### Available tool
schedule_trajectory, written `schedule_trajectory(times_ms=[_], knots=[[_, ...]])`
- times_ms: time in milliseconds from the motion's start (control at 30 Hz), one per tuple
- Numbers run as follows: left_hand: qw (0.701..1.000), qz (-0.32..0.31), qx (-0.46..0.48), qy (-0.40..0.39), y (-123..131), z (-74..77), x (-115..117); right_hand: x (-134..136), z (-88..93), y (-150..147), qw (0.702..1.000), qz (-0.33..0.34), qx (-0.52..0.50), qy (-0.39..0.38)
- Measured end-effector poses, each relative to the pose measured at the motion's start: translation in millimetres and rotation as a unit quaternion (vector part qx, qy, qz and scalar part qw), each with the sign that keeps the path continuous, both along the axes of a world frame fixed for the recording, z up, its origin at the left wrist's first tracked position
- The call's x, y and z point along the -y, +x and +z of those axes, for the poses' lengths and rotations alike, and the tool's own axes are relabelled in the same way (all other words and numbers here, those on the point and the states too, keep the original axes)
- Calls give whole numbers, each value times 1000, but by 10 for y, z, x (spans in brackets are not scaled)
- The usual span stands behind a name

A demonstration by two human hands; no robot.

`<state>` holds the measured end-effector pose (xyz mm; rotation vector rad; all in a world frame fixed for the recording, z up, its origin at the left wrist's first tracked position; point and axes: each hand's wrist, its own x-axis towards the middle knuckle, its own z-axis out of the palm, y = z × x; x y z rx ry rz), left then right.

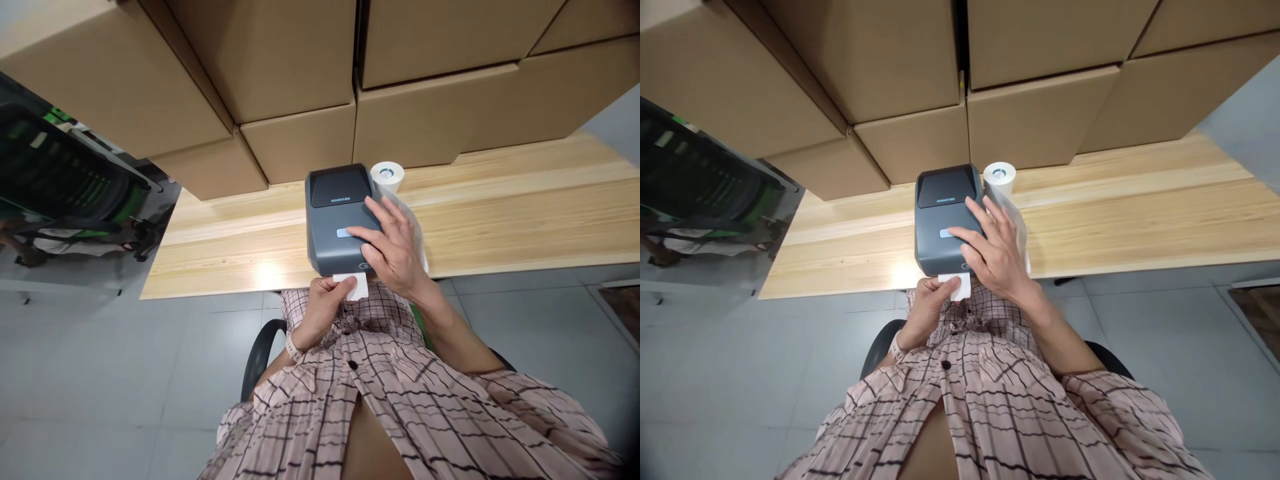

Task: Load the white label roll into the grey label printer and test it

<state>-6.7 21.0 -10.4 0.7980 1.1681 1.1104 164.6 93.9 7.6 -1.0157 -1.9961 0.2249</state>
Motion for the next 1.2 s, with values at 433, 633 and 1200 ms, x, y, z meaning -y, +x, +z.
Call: schedule_trajectory(times_ms=[433,633,1200], knots=[[939,242,-158,188,-548,26,-120,-127,50,151,996,77,19,-32],[959,181,-127,176,-575,2,-578,-208,230,192,996,79,-10,36],[963,74,-198,169,-470,126,-1128,-2217,1436,-227,982,17,-169,-80]])
